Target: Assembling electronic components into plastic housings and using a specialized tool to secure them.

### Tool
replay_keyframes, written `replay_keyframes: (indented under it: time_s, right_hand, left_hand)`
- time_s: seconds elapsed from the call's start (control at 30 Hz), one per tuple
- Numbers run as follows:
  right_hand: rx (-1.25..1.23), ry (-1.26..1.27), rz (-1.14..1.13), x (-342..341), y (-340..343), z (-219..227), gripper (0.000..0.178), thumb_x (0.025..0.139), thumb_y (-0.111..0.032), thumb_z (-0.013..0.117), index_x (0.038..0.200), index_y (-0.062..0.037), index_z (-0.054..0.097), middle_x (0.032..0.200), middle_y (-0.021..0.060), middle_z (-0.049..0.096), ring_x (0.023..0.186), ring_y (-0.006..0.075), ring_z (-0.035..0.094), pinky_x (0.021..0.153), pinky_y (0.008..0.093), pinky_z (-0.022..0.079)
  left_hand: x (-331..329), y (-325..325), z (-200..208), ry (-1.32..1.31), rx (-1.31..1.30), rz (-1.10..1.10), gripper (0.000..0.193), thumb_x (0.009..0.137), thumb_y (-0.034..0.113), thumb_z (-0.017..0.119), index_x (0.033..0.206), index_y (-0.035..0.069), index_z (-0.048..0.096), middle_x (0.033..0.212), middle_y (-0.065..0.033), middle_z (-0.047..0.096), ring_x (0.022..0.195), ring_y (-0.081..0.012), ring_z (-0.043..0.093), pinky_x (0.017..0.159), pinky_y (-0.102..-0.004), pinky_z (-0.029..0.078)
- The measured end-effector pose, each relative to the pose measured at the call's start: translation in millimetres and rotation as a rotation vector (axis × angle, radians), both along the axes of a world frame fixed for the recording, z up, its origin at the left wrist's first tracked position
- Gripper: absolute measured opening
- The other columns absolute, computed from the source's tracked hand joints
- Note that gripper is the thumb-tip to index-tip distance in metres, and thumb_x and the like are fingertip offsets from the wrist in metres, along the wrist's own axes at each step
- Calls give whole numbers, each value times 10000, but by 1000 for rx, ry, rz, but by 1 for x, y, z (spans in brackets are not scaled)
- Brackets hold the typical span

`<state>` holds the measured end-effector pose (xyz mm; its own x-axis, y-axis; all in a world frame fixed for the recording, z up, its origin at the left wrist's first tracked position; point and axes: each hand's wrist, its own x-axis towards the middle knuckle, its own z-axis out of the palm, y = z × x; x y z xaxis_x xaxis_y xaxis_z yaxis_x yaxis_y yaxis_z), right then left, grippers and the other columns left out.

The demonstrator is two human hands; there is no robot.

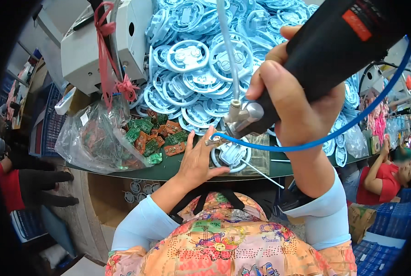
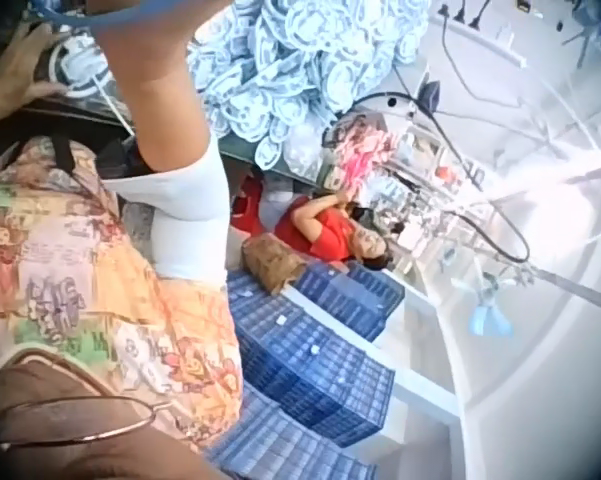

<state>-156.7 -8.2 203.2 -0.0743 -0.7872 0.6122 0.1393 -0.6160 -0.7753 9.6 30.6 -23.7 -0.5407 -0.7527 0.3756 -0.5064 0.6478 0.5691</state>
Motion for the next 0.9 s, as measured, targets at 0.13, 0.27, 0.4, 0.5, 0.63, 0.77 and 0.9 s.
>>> replay_keyframes:
  time_s: [0.13, 0.27, 0.4, 0.5, 0.63, 0.77, 0.9]
  right_hand:
    - [41, 51, -153, 10, -9, -15, 392, 856, 5, 635, 1219, 60, 501, 770, 100, 623, 632, 173, 633, 624, 295, 514]
    - [66, 113, -172, 8, -17, -20, 380, 856, 4, 641, 1209, 52, 508, 768, 99, 625, 634, 169, 633, 627, 294, 515]
    - [63, 130, -133, 0, -22, -30, 372, 856, 8, 639, 1201, 49, 509, 781, 100, 629, 635, 170, 632, 624, 297, 513]
    - [80, 79, -123, 2, -18, -28, 362, 856, 10, 634, 1193, 45, 508, 783, 105, 624, 631, 181, 631, 619, 304, 512]
    - [116, -39, -89, -2, -14, -18, 327, 860, -5, 625, 1164, 25, 509, 759, 110, 600, 618, 206, 624, 612, 323, 512]
    - [52, 17, -83, -23, -15, -3, 295, 909, -156, 586, 1142, 4, 503, 770, 123, 572, 638, 217, 606, 619, 344, 510]
    - [76, 151, -85, -62, -14, 33, 458, 923, -202, 568, 1280, 53, 440, 798, 107, 547, 725, 212, 602, 652, 305, 491]
  left_hand:
    - [0, 0, -3, 31, -16, -1, 912, 672, 383, 869, 1365, -1, 417, 1371, -160, 542, 1326, -329, 476, 1125, -627, 194]
    - [0, 0, -5, 53, -10, 4, 916, 672, 394, 864, 1363, -3, 412, 1359, -167, 549, 1302, -329, 496, 1124, -632, 189]
    - [1, -1, -9, 65, 22, -15, 919, 676, 398, 861, 1362, -10, 404, 1364, -174, 536, 1297, -338, 489, 1130, -628, 180]
    - [-3, -3, -5, 131, -45, 29, 923, 644, 467, 867, 1299, -44, 465, 1183, -155, 572, 1136, -364, 541, 1120, -613, 223]
    - [-4, -10, 15, 98, -112, 74, 612, 722, 323, 831, 1175, 0, 575, 1179, -162, 569, 1147, -364, 514, 1027, -545, 320]
    - [5, -24, 20, 63, -191, 110, 245, 744, 175, 791, 916, 41, 682, 1098, -130, 600, 1053, -324, 533, 884, -459, 366]
    - [28, -31, 35, 22, -180, 212, 496, 706, 225, 822, 1125, 30, 640, 1092, -83, 635, 1050, -274, 543, 885, -431, 367]
